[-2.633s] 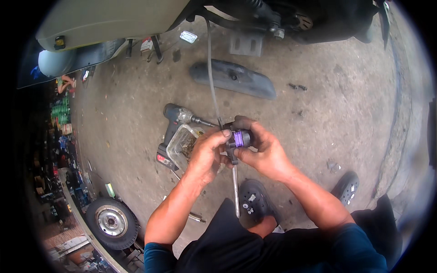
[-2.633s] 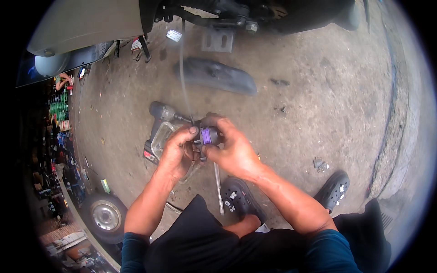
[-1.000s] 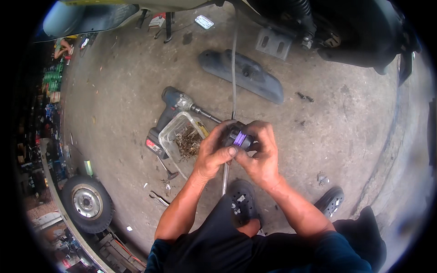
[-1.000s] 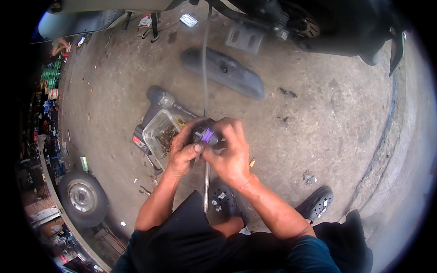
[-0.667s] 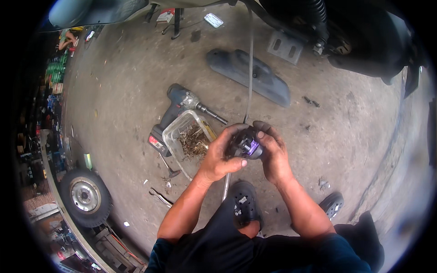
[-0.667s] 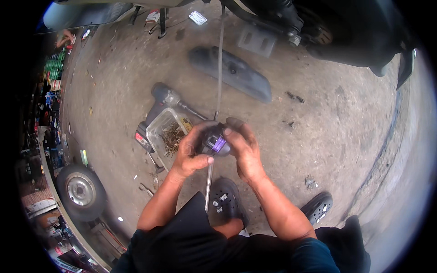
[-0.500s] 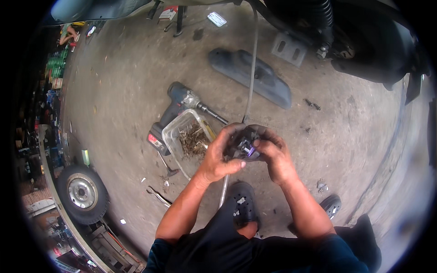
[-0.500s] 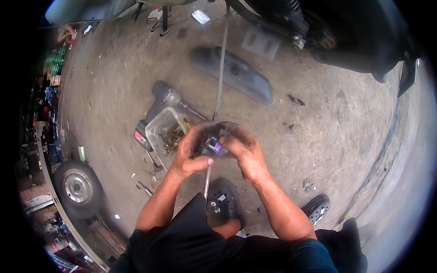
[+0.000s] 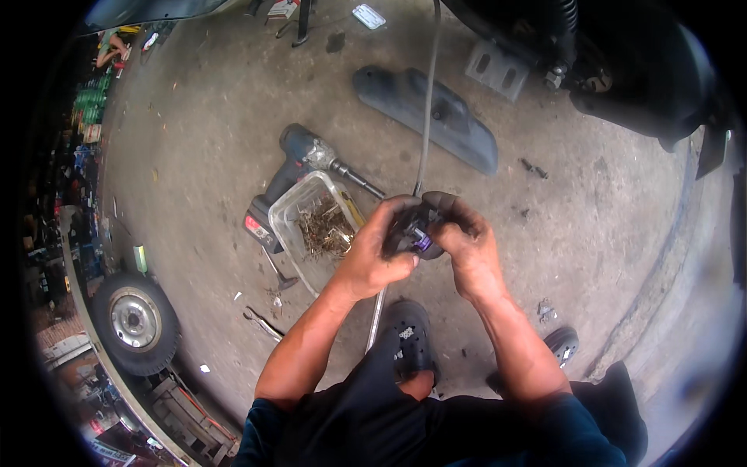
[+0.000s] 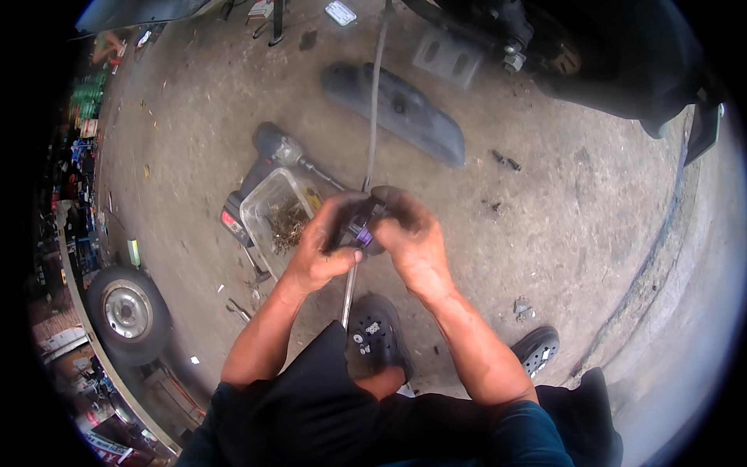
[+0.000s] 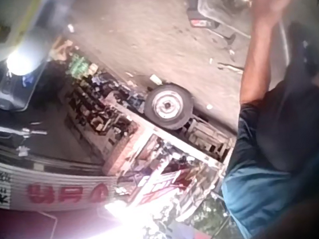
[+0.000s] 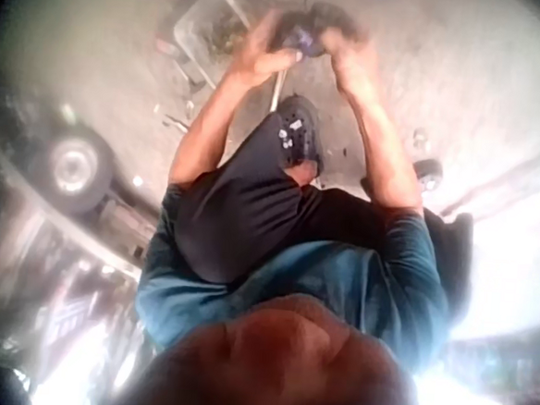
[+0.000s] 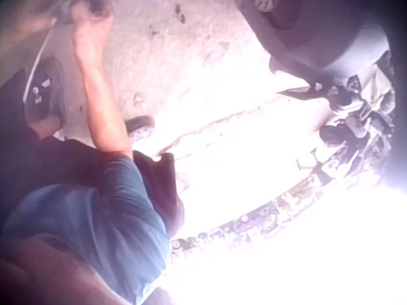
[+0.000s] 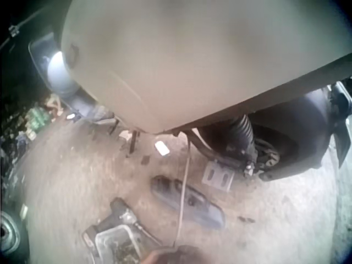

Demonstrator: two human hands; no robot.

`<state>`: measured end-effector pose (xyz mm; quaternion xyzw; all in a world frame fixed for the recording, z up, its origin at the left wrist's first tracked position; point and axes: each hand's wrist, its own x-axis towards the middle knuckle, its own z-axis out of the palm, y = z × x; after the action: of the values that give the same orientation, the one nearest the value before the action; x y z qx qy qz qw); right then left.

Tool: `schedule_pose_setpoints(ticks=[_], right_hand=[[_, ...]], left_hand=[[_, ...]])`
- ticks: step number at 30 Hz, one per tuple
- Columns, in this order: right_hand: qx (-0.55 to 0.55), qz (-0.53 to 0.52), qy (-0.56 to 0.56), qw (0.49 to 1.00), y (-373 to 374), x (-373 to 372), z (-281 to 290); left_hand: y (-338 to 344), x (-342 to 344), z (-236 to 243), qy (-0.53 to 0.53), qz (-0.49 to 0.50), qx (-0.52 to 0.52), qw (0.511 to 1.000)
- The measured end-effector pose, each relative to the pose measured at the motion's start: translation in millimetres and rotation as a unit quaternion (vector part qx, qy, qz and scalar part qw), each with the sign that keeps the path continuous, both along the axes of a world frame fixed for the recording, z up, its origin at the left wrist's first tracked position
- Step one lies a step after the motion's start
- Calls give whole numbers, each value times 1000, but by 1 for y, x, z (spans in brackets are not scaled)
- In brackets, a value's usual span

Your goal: The person assembles a brake caliper by attaching clips to brake pads, inserting the brake pads into the caliper, and pressing the components into place with a metal bar and by hand.

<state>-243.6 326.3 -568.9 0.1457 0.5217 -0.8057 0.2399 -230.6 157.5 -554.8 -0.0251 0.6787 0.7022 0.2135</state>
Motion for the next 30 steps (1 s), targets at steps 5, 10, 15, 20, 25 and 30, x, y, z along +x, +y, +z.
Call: schedule_pose_setpoints(ticks=[5, 10, 15, 20, 25, 30], right_hand=[[-46, 78, -10, 996, 10, -12, 1], [-65, 27, 72, 995, 17, -17, 2], [-23, 57, 129, 990, 10, -36, 16], [-38, -4, 60, 997, 9, -34, 10], [20, -67, 27, 997, 16, -19, 4], [134, 24, 108, 985, -5, 17, -12]], left_hand=[[-5, -6, 17, -64, 25, 10, 998], [-6, -20, 37, -193, 117, 128, 966], [-7, -26, 44, -251, 206, 111, 939], [-6, -30, 42, -280, 211, 119, 929], [2, -19, 27, -166, 87, -59, 981], [31, 17, 1, 114, 8, -434, 893]])
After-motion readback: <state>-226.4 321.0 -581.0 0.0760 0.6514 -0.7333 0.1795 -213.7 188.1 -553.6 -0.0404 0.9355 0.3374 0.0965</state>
